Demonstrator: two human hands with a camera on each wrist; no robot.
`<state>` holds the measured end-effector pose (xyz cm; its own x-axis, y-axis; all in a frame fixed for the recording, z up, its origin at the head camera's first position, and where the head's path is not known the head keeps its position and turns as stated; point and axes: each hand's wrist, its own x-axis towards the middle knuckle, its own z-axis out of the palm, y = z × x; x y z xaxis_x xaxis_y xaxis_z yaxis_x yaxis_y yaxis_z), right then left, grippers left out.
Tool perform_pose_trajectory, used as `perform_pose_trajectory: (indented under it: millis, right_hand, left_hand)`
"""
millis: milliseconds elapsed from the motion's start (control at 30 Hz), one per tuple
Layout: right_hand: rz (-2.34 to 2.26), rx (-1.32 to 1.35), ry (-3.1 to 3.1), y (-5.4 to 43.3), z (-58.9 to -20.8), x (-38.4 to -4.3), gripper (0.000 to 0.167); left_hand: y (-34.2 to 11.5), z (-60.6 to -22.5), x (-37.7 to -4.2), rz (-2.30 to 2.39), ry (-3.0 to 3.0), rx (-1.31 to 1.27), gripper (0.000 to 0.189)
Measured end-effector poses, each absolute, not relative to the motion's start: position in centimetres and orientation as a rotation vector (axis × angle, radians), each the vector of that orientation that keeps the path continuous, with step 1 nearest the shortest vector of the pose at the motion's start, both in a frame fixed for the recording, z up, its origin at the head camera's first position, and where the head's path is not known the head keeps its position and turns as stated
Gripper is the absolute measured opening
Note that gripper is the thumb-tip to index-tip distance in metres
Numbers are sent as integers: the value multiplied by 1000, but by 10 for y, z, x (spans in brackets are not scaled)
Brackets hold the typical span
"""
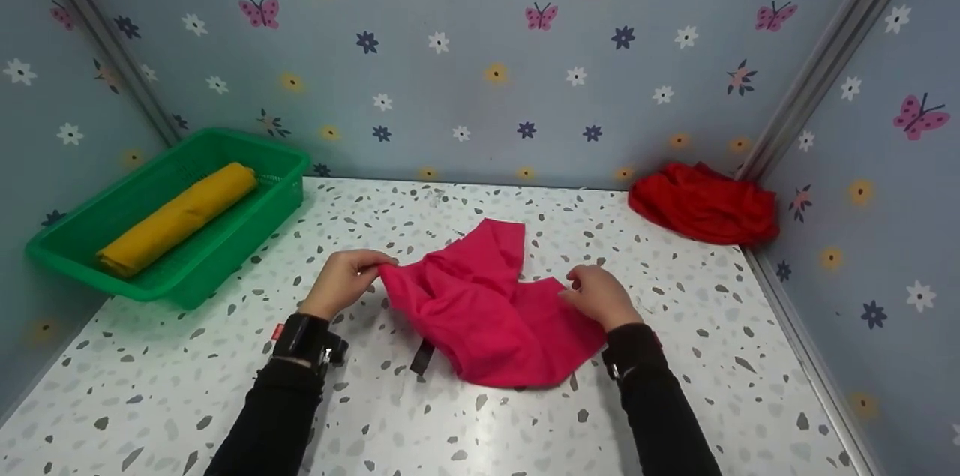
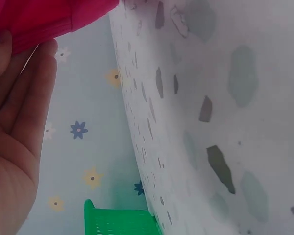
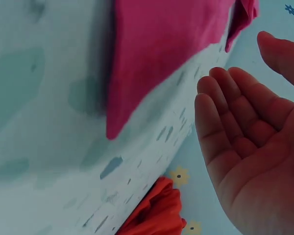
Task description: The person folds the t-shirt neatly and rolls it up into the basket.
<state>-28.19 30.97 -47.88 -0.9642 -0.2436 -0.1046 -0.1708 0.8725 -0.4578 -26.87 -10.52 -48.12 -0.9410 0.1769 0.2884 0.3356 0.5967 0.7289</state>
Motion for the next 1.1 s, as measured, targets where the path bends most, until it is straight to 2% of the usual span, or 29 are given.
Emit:
perform_pose_trajectory:
  millis: [133, 533, 867, 1100]
  right_hand:
    - [-571, -349, 2915, 297, -489, -284, 36]
    - [-544, -409, 2925, 291, -497, -280, 18]
    - [-740, -210, 2925, 316, -477, -271, 17]
    - [-839, -185, 2973, 341, -459, -259, 22]
  left_hand:
    - [-109, -486, -268, -1266, -2639, -419, 20]
    - [-124, -489, -264, -1392, -2630, -289, 23]
    - [-134, -495, -262, -1347, -2567, -284, 20]
    - [-137, -492, -261, -1399, -2539, -161, 22]
